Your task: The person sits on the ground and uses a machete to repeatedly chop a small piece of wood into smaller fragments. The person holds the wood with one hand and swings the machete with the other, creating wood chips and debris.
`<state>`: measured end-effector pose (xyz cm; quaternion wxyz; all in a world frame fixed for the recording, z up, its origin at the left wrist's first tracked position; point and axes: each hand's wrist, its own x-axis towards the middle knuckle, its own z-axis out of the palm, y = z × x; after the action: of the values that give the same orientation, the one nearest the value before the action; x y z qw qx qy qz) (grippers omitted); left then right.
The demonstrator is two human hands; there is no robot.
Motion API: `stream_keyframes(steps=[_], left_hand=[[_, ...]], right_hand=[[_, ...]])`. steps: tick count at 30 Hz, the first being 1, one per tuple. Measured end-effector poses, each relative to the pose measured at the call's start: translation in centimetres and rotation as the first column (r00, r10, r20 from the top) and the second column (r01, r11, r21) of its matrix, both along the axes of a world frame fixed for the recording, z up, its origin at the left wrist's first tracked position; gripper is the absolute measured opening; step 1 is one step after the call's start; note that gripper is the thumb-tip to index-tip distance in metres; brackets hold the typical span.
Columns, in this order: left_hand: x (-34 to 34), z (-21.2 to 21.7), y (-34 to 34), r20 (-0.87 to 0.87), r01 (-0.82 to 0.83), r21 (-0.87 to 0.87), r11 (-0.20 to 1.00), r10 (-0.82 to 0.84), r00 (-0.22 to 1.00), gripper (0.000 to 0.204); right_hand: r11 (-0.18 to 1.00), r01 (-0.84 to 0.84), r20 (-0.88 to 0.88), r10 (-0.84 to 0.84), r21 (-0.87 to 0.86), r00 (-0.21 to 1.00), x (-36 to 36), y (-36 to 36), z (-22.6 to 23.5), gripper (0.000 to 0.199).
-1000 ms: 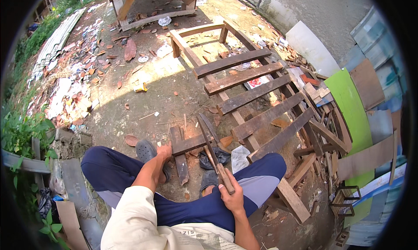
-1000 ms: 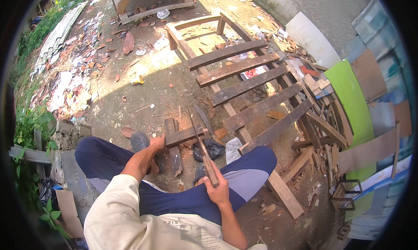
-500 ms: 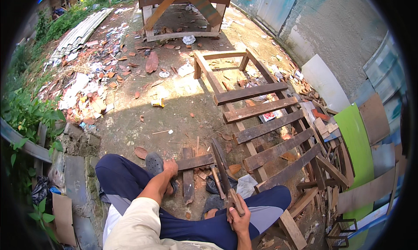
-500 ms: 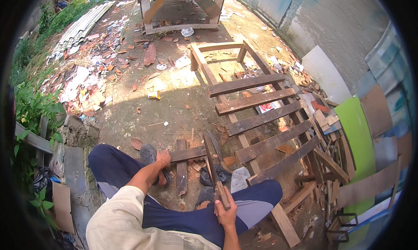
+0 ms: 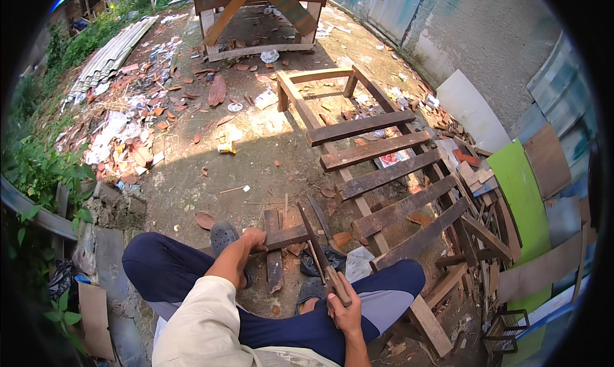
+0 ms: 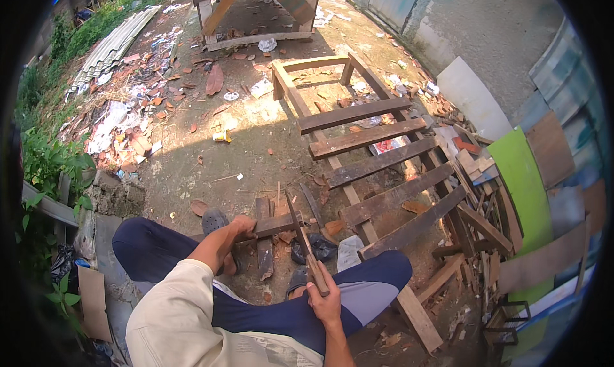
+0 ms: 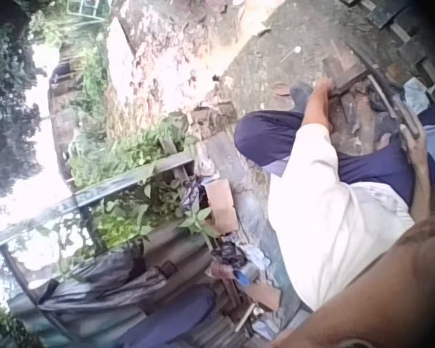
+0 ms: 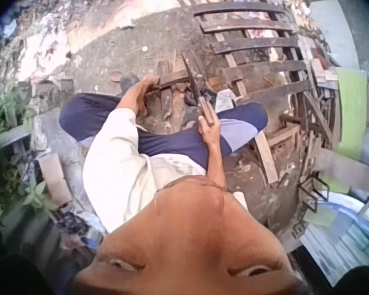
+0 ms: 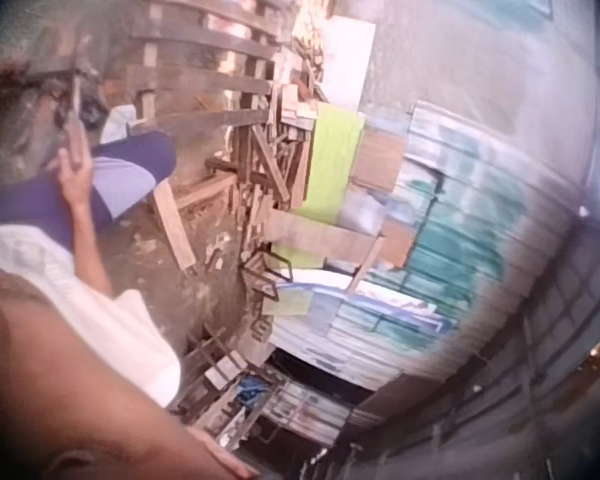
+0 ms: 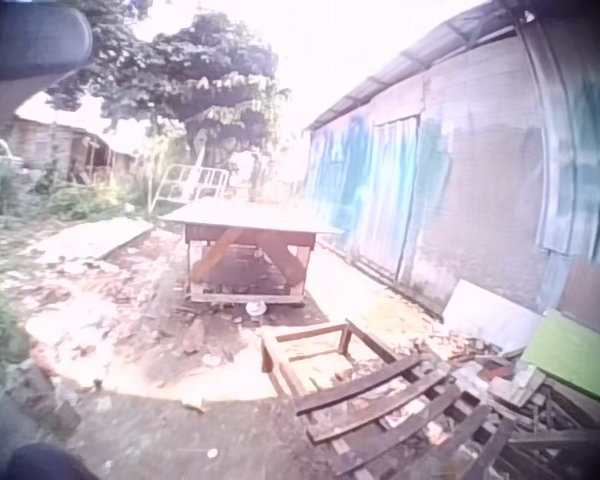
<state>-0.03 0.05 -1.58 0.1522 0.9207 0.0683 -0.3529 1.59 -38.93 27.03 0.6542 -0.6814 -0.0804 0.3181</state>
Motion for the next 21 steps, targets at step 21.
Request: stream_keyframes(steps=[21], left_hand=[[-1.9, 1.7, -1.7, 0.001, -0.370, -0.102, 0.923, 0.372, 0.928, 0.068]], right_hand=[[0.880, -0.103, 0.264, 0.249, -0.465, 0.932, -0.1, 5.0, 0.9, 0.058]])
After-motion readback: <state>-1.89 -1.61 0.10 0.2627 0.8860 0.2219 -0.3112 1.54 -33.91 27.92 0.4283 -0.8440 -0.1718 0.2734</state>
